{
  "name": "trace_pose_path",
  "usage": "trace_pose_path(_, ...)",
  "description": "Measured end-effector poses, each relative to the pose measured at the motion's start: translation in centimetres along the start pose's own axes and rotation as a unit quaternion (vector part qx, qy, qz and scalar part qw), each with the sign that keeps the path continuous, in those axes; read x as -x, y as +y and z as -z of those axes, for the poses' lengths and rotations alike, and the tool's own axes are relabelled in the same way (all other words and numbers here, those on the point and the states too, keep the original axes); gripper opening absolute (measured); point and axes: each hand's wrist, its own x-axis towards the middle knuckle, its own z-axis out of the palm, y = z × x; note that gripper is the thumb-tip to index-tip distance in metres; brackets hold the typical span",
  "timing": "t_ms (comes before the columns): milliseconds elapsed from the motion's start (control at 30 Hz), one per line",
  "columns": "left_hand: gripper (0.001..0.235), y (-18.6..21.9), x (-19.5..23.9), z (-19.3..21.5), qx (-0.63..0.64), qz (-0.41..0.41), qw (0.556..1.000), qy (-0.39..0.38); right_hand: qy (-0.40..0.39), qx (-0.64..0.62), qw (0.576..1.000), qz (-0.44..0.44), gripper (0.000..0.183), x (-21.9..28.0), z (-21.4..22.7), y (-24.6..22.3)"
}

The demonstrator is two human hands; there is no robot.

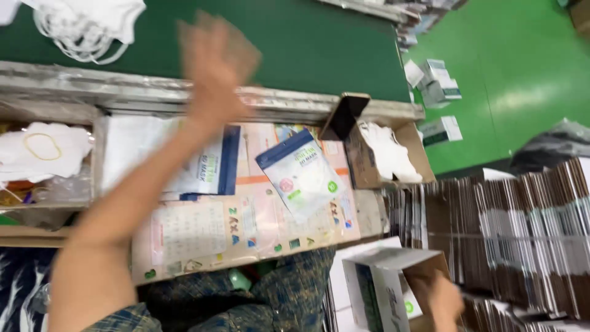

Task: The recorder is packaging face masks into plastic bags and then into boxes in a factory setting.

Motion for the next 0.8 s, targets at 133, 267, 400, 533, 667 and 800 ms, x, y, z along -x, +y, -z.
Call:
trace_pose_path(133, 0.124, -16.0, -2.7, 7.2, -0.334, 0.273, 0.894, -0.124, 0.337, -0.272, 0.892, 0.128, 0.034, 6.7, 7.6, -5.8)
trace_pose_path(267, 0.103, -28.2, 1.0, 5.0, -0.307, 0.345, 0.881, -0.108, 0.381, -0.321, 0.840, 0.215, 0.024, 11.0, 13.9, -16.6)
trace_pose_path(400, 0.039, -34.1, 4.1, 2.2, -0.399, 0.205, 0.879, -0.162, 0.311, -0.407, 0.768, 0.385, 0.035, 11.0, 13.4, -26.0)
trace_pose_path(533, 0.025, -18.0, 1.3, 7.0, -0.149, 0.069, 0.986, -0.018, 0.266, -0.275, 0.784, 0.489, 0.069, 10.7, 14.0, -36.2)
trace_pose_path(667, 0.020, -7.2, 5.9, 8.5, 0.112, 0.118, 0.987, 0.016, 0.244, -0.224, 0.833, 0.443, 0.064, 7.3, 8.8, -36.2)
trace_pose_path(800, 0.030, 4.2, 12.1, 7.2, 0.436, 0.323, 0.840, 0.026, 0.213, -0.238, 0.874, 0.367, 0.062, 7.1, 6.7, -36.7)
